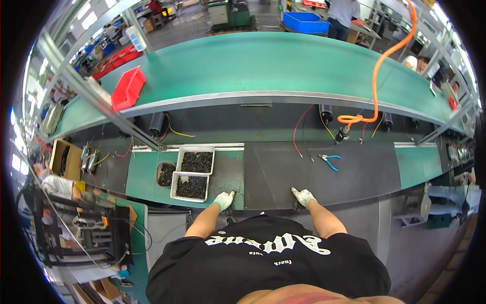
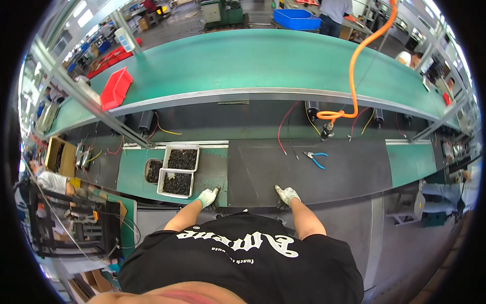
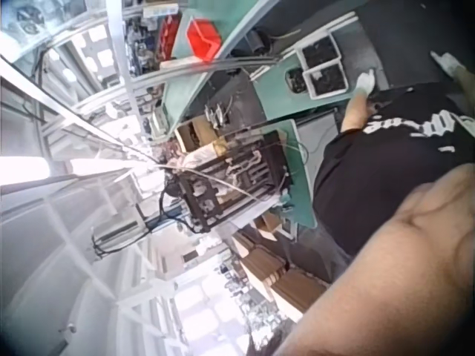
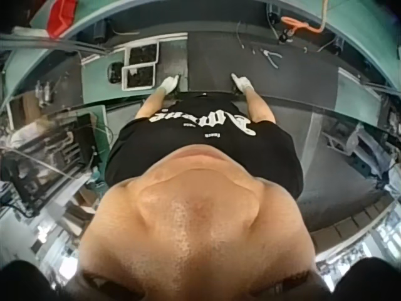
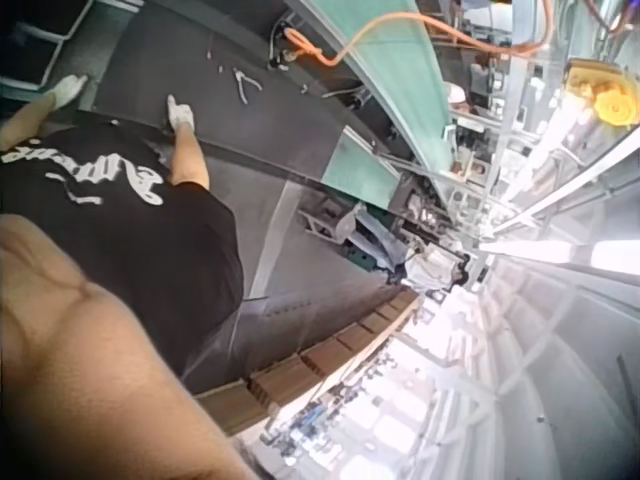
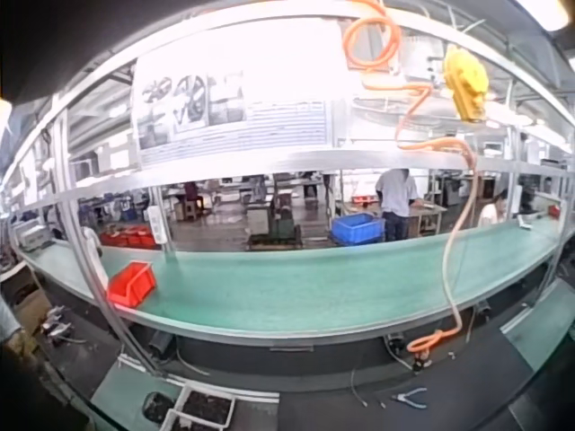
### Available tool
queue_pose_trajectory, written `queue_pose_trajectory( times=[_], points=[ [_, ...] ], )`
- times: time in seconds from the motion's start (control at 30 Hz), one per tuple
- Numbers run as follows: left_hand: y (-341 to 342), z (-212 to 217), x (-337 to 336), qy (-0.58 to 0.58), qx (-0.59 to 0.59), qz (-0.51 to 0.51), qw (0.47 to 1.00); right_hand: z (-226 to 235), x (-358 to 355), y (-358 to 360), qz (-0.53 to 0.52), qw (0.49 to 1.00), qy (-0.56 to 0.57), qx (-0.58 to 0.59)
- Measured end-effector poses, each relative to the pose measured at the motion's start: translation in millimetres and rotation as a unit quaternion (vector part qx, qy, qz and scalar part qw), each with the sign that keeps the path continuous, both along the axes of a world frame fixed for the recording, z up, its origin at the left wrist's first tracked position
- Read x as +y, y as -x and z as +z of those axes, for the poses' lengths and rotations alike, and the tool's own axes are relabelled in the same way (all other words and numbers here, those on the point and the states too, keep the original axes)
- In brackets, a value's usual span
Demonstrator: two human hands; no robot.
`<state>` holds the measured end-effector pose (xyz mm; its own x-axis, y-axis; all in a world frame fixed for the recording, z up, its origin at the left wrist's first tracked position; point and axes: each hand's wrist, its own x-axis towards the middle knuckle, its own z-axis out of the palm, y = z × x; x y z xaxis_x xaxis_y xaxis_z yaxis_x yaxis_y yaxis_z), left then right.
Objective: The recorder is assembling electric motors by attaching a fan component and securing parts using power tools.
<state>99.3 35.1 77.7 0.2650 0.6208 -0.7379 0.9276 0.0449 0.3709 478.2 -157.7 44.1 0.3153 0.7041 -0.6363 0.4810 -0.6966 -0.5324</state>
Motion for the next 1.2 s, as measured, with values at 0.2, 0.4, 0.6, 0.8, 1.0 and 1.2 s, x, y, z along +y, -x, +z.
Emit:
queue_pose_trajectory(
  times=[0.2,0.4,0.6,0.8,1.0,1.2],
  points=[
    [-2,2,-1,-0.035,0.02,-0.06,0.997,24,5,5,-0.001,1.0,0.024,-0.018],
    [-2,-3,1,-0.066,-0.002,-0.045,0.997,58,10,15,-0.032,0.998,0.057,-0.018],
    [-4,11,0,-0.039,0.016,-0.036,0.998,85,15,17,-0.081,0.991,0.085,0.066],
    [-2,9,0,-0.037,0.014,-0.044,0.998,82,12,18,-0.091,0.988,0.104,0.064],
    [0,5,-2,-0.033,0.005,-0.034,0.999,98,15,21,-0.099,0.986,0.107,0.076],
    [-5,14,1,-0.021,0.013,-0.035,0.999,77,17,16,-0.085,0.991,0.091,0.051]
  ],
)
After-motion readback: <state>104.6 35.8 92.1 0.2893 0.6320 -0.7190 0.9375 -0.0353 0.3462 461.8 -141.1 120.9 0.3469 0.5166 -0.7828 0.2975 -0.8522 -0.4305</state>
